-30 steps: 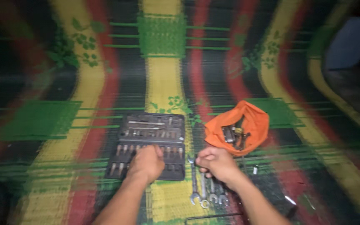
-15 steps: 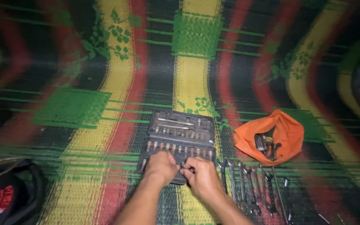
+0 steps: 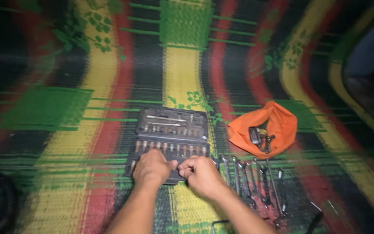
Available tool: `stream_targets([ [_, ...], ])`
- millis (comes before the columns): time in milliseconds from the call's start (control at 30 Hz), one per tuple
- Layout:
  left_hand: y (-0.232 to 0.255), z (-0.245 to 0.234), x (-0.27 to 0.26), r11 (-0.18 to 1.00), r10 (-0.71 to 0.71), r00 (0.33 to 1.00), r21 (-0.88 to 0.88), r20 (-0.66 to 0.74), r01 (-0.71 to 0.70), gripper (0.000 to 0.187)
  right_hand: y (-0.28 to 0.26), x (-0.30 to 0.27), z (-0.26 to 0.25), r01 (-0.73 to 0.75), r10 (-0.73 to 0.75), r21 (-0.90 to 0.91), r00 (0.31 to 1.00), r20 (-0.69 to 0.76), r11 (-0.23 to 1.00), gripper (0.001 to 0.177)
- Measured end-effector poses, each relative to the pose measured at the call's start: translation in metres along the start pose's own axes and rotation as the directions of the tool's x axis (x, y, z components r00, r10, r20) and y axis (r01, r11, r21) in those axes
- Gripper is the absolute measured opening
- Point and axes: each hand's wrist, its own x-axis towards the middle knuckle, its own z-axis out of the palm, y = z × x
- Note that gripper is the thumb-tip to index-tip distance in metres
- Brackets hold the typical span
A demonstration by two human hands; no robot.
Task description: The person gathers wrenches and other tools from a patterned mat, places them into an orange cloth bag, and then closes a black plastic tool case. The person folds the cloth bag and sets it aside.
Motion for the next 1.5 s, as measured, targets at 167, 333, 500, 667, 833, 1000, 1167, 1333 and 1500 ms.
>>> stream_targets([
  [167,0.008,0.0,-0.006,0.994,-0.019,1.0,0.111,0.012,0.017,0.046,0.01,-0.01,-0.025,-0.143,0.146,0.065,0.988,-0.046,0.988,0.016],
  [333,0.009,0.003,-0.006,0.985,-0.004,1.0,0.175,0.027,-0.001,0.048,0.029,-0.017,-0.045,-0.231,0.25,0.166,0.962,-0.105,0.959,0.018],
  [500,0.013,0.007,-0.013,0.981,0.012,1.0,0.192,-0.009,-0.01,0.054,0.057,-0.037,-0.095,-0.213,0.23,0.11,0.957,-0.177,0.971,0.019],
  [667,0.029,0.03,-0.036,0.943,0.082,0.982,0.332,-0.168,-0.022,0.055,0.111,-0.075,-0.156,-0.327,0.295,-0.096,0.922,-0.25,0.94,0.017],
  [833,0.068,0.072,-0.075,0.902,0.314,0.92,0.376,-0.234,-0.212,0.054,0.183,-0.121,-0.213,-0.367,0.336,-0.179,0.925,-0.178,0.913,0.006],
  [1000,0.111,0.127,-0.114,0.792,0.541,0.84,0.313,0.042,-0.525,0.027,0.227,-0.163,-0.259,-0.507,0.443,-0.384,0.862,-0.247,0.771,0.006],
  [1167,0.143,0.188,-0.15,0.713,0.669,0.732,0.17,0.128,-0.681,0.03,0.253,-0.194,-0.285,-0.744,0.678,-0.37,0.664,-0.314,0.557,0.023],
  [1333,0.155,0.227,-0.168,0.629,0.734,0.651,0.167,0.195,-0.759,0.025,0.279,-0.205,-0.282,-0.684,0.647,-0.199,0.729,-0.225,0.702,0.03],
  [1500,0.159,0.248,-0.174,0.679,0.64,0.696,0.183,0.325,-0.711,0.037,0.273,-0.199,-0.28,-0.687,0.66,-0.327,0.722,-0.208,0.649,0.025],
])
